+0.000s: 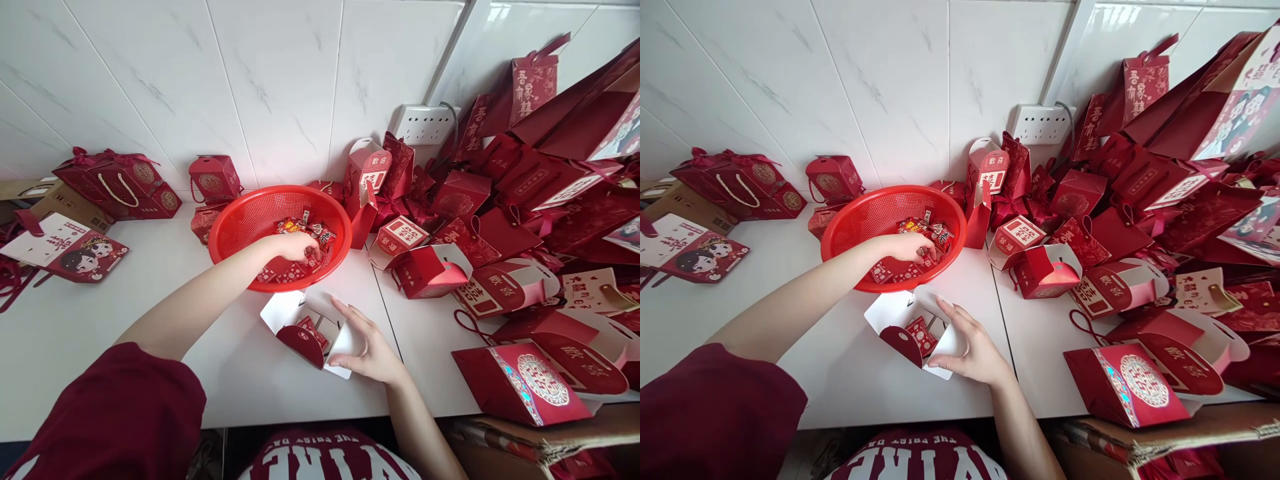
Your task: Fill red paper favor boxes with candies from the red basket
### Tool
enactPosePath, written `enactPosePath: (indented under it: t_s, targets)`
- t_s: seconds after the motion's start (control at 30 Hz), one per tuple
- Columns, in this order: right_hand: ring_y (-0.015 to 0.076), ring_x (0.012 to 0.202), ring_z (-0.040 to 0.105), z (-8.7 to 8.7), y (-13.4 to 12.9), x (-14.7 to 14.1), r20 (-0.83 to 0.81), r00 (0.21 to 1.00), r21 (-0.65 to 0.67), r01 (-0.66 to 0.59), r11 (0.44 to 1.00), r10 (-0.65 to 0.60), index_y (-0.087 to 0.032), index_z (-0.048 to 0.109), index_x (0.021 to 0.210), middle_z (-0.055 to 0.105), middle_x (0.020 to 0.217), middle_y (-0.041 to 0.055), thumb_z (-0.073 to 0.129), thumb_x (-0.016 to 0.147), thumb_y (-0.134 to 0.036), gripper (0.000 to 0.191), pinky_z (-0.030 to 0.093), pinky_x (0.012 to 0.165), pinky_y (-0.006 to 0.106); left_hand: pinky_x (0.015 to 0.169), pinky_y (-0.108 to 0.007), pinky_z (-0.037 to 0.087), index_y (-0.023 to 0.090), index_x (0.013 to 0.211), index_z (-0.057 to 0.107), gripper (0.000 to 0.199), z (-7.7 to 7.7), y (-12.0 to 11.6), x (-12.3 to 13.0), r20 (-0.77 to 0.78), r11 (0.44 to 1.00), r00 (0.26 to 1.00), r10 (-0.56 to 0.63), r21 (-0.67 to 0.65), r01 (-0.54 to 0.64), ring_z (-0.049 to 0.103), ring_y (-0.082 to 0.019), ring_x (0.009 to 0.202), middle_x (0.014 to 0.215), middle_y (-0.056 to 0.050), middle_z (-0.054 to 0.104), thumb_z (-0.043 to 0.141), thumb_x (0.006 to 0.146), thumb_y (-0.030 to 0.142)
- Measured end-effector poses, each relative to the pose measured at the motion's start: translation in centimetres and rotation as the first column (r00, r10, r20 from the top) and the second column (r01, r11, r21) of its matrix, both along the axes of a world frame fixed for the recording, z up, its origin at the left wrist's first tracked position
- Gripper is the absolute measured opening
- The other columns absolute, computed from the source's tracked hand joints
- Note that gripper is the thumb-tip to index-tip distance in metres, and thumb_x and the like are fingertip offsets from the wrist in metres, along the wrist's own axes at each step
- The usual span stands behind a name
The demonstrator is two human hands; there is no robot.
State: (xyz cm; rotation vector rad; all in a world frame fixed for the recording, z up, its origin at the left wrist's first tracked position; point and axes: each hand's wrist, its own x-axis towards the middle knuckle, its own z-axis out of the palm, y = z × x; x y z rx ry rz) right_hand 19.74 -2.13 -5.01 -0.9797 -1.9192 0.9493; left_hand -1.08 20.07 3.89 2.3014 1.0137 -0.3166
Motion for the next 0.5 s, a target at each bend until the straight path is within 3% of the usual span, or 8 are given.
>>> enactPosePath:
  t_s: [0.1,0.23,0.37,0.5]
  targets:
    - [0.0337,0.143,0.046,0.0,0.0,0.0,-0.009,1.000,0.010,0.002,1.000,-0.002,-0.034,0.029,0.159,0.044,0.158,0.0095,0.083,0.076,-0.051,0.101,0.033,0.121,0.058,0.088,-0.028,0.051,0.019,0.119,0.071,0.040,2.5,-1.0,-0.6,0.130,0.990,0.989,0.072,-0.133,-0.055,0.070,-0.021,0.101,0.115,-0.007,0.075,0.069,0.079,0.021]
    - [0.0342,0.143,0.045,-0.1,0.0,0.0,-0.013,1.000,0.019,-0.006,1.000,0.006,-0.034,0.029,0.159,0.043,0.159,0.0100,0.083,0.076,-0.051,0.100,0.033,0.120,0.059,0.086,-0.033,0.055,0.017,0.124,0.069,0.039,5.5,-2.8,-2.2,0.346,0.924,0.909,0.234,-0.369,-0.097,0.072,-0.020,0.096,0.115,-0.011,0.074,0.065,0.087,0.029]
    - [0.0342,0.145,0.043,-0.2,0.0,0.0,-0.021,1.000,0.015,-0.008,1.000,0.009,-0.035,0.031,0.158,0.043,0.159,0.0093,0.084,0.076,-0.050,0.100,0.035,0.120,0.058,0.084,-0.032,0.056,0.017,0.117,0.072,0.032,7.6,-4.8,-3.2,0.445,0.918,0.854,0.270,-0.386,-0.089,0.072,-0.017,0.090,0.114,-0.011,0.074,0.066,0.088,0.030]
    - [0.0344,0.144,0.043,-0.4,0.0,0.0,-0.042,0.999,0.012,-0.016,1.000,0.016,-0.033,0.032,0.158,0.045,0.157,0.0096,0.083,0.077,-0.050,0.097,0.037,0.119,0.058,0.086,-0.032,0.057,0.020,0.112,0.075,0.027,9.1,-7.1,-3.0,0.450,0.944,0.871,0.199,-0.326,-0.047,0.072,-0.019,0.095,0.108,-0.007,0.076,0.066,0.087,0.026]
